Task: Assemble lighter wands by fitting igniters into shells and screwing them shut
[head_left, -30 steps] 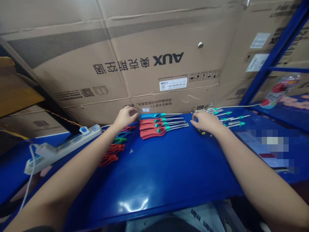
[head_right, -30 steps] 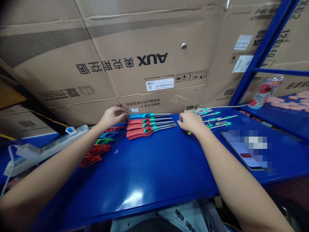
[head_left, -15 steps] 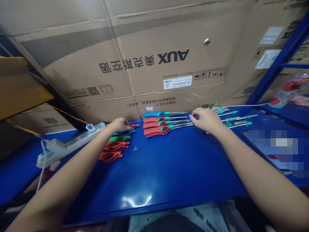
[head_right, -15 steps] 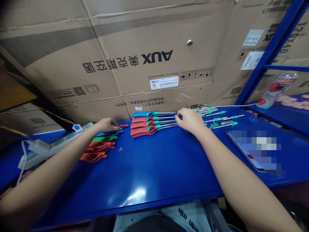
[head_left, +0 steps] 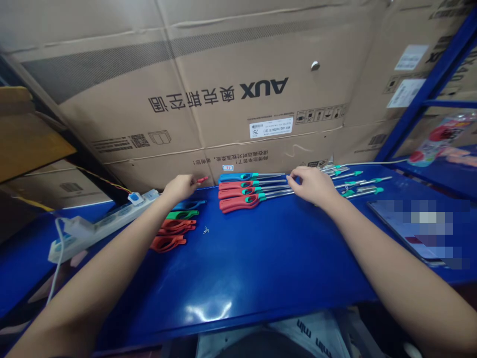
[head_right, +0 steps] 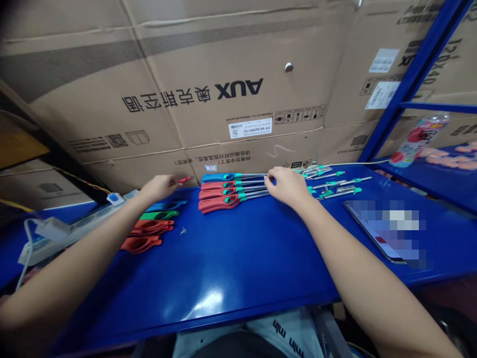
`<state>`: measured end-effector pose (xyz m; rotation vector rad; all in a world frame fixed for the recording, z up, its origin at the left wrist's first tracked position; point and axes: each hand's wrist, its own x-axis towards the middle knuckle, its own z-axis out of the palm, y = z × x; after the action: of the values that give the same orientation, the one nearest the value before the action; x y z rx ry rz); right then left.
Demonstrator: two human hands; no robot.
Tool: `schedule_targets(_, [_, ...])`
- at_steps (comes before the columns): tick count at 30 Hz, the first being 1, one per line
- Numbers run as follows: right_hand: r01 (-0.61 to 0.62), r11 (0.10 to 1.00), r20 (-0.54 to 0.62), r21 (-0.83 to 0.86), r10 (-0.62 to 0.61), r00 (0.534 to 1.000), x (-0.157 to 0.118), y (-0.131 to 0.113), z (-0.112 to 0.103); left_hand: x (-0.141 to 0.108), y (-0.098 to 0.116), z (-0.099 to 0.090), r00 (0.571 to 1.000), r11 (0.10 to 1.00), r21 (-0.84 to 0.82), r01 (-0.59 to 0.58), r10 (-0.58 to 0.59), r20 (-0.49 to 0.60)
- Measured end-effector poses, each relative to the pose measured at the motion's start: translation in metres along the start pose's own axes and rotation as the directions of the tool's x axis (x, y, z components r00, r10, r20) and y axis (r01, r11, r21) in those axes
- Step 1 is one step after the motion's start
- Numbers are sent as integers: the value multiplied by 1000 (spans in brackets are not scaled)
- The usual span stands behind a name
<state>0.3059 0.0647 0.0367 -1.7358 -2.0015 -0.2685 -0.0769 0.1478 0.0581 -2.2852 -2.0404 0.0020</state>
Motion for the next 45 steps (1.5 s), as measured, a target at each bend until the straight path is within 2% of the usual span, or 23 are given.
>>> schedule_targets(3, [73, 985, -95, 154, -59, 994, -2, -9, -2, -19, 16, -15, 986, 1000, 0, -21, 21, -163])
schedule_targets(5, [152, 922, -127, 355, -113, 985, -6, -17, -4, -38, 34, -25, 974, 997, -10, -78, 74, -216])
schedule_targets(7, [214, 771, -78, 600, -210, 975, -10, -27, -8, -61, 56, -32, 963, 984, -40, -171, 159, -217])
schedule_targets(9, [194, 611, 40, 768, -347, 937, -15, -36, -13, -85, 79, -33, 929, 920, -169, -355, 326, -174])
schedule_targets(11, [176, 549, 161, 817, -510, 845, -20, -43, -17, -108, 102, -27, 886, 849, -257, -462, 451, -104])
schedule_targets(14, [211, 578, 326, 788, -683, 654, -24, -47, -18, -132, 129, -7, 833, 783, -316, -536, 551, -49])
schedule_targets(16, [203, 619, 439, 758, -716, 543, -25, -47, -15, -140, 142, 9, 807, 756, -333, -564, 590, -27])
schedule_targets(18, [165, 665, 542, 728, -706, 456, -25, -45, -11, -144, 150, 24, 782, 711, -396, -581, 623, -27])
schedule_targets(19, [145, 688, 584, 711, -693, 423, -25, -44, -10, -145, 153, 30, 766, 674, -442, -592, 641, -48])
schedule_targets(21, [114, 728, 644, 676, -659, 388, -24, -41, -8, -147, 154, 36, 751, 613, -514, -599, 654, -95])
schedule_targets(25, [113, 784, 694, 610, -598, 400, -23, -36, -11, -149, 143, 30, 752, 516, -635, -576, 639, -162])
schedule_targets(28, [143, 812, 704, 566, -567, 428, -24, -36, -14, -148, 123, 25, 738, 533, -562, -632, 636, -226])
schedule_targets(32, [184, 843, 719, 505, -529, 451, -27, -40, -19, -145, 91, 32, 766, 609, -513, -605, 620, -168])
schedule_targets(35, [194, 859, 725, 474, -505, 469, -28, -43, -21, -142, 75, 42, 756, 597, -523, -608, 637, -152])
schedule_targets(38, [196, 868, 728, 456, -490, 479, -29, -44, -22, -139, 70, 51, 748, 576, -534, -620, 638, -180])
schedule_targets(41, [210, 879, 727, 429, -474, 497, -30, -43, -21, -137, 72, 58, 759, 559, -558, -614, 611, -223])
schedule_targets(45, [287, 871, 653, 399, -490, 578, -31, -44, -18, -137, 75, 62, 793, 552, -602, -577, 555, -251])
